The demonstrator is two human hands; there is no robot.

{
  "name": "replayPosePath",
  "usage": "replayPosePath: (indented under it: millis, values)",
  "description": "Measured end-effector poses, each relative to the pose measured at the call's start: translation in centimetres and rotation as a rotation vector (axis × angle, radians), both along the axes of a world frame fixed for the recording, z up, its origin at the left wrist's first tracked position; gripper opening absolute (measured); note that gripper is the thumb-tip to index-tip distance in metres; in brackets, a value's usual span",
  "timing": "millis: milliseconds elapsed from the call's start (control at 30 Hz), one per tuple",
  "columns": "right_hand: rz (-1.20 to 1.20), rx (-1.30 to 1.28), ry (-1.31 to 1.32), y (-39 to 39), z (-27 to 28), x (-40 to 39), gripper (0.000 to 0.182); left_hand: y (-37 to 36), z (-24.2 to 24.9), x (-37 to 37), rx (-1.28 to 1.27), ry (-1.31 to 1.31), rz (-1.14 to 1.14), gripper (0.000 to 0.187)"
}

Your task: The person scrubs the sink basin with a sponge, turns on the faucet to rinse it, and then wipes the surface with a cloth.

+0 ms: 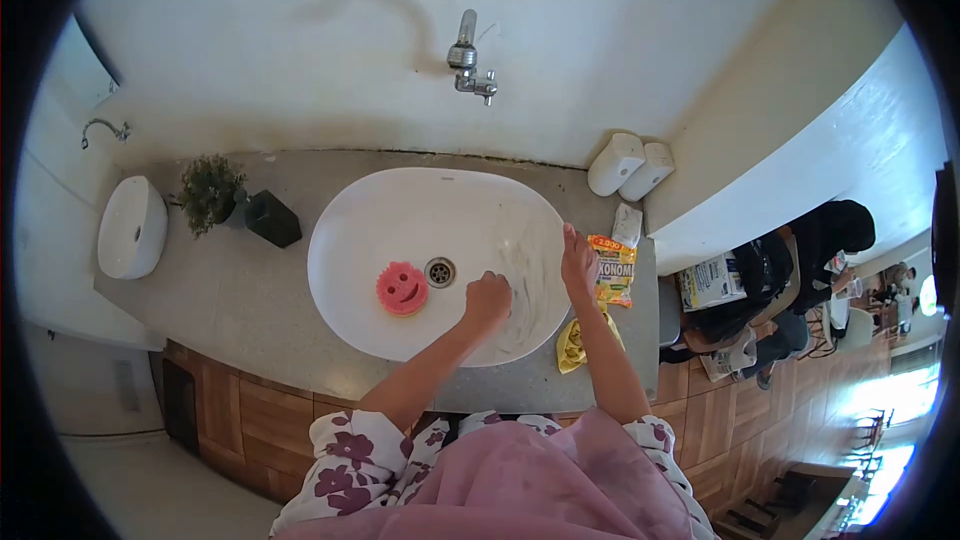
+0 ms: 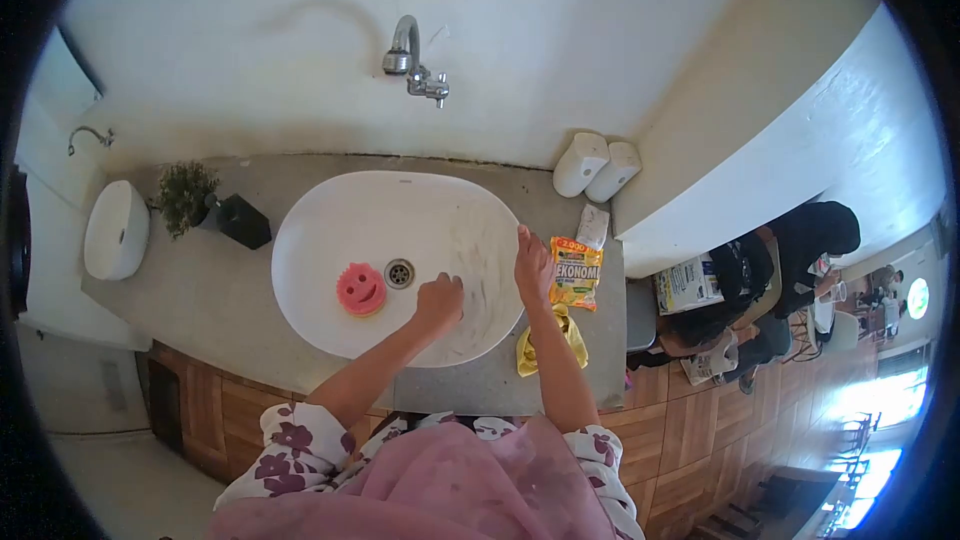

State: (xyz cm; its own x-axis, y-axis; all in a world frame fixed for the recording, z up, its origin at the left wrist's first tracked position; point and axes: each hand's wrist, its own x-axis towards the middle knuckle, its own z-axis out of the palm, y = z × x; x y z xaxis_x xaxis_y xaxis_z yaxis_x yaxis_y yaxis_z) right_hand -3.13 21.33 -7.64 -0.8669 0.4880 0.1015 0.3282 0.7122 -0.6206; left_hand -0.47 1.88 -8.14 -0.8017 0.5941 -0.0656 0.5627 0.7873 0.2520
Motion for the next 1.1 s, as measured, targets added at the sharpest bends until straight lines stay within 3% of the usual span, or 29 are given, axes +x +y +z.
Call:
replayPosePath:
  millis: [100, 200, 333, 433, 500, 600, 733, 800, 867, 933, 967, 1033, 1100]
  values:
    - [0.006, 0.027, -0.004, -0.1, 0.1, -0.2, 0.053, -1.1, -1.7, 3.3, 0.061, -0.081, 0.058, 0.043]
    - [0.012, 0.029, -0.011, 0.0, 0.1, -0.1, 0.053, -4.3, 2.4, 6.7, 0.053, -0.131, 0.057, 0.042]
    - [0.021, 0.050, 0.003, 0.1, -0.2, -0.1, 0.052, -4.8, 1.6, 5.2, 0.011, -0.199, 0.092, 0.042]
    - [0.023, 0.060, 0.011, 0.0, -0.1, -0.2, 0.051, -2.6, -0.7, 2.9, 0.117, 0.043, 0.191, 0.030]
    - [0.031, 0.066, -0.003, 0.2, -0.2, -0.1, 0.050, -1.4, -0.4, 2.2, -0.029, -0.034, 0.135, 0.042]
    - [0.081, 0.042, -0.089, 0.5, -0.3, -0.2, 0.047, -0.8, 0.4, 3.6, 0.000, -0.163, 0.172, 0.039]
    - [0.126, 0.107, 0.209, 0.1, -0.4, 0.8, 0.043, -2.9, 1.4, 3.6, -0.033, -0.316, 0.157, 0.042]
    - [0.144, 0.149, 0.355, -1.0, 0.9, 1.5, 0.045, -4.2, -0.1, 2.3, 0.386, -0.284, 0.295, 0.050]
    - [0.251, 0.058, 0.385, -2.6, 1.7, 3.8, 0.046, -3.5, 2.4, 1.6, 0.419, -0.275, 0.367, 0.057]
    - [0.357, -0.306, 0.275, -5.0, 1.5, 5.7, 0.051, -1.9, 3.4, 1.2, 1.376, -0.742, 0.690, 0.049]
    - [0.362, -0.306, 0.277, -6.5, 1.3, 6.4, 0.051, -1.1, 3.3, 1.1, 1.522, -0.743, 0.680, 0.048]
    - [0.406, -0.759, 0.233, -9.1, 1.1, 7.3, 0.055, 0.6, 3.2, 1.5, 1.595, -0.654, 0.685, 0.049]
    - [0.389, -0.698, 0.258, -10.2, 1.0, 7.5, 0.056, 1.9, 3.1, 2.1, 1.729, -0.553, 0.638, 0.053]
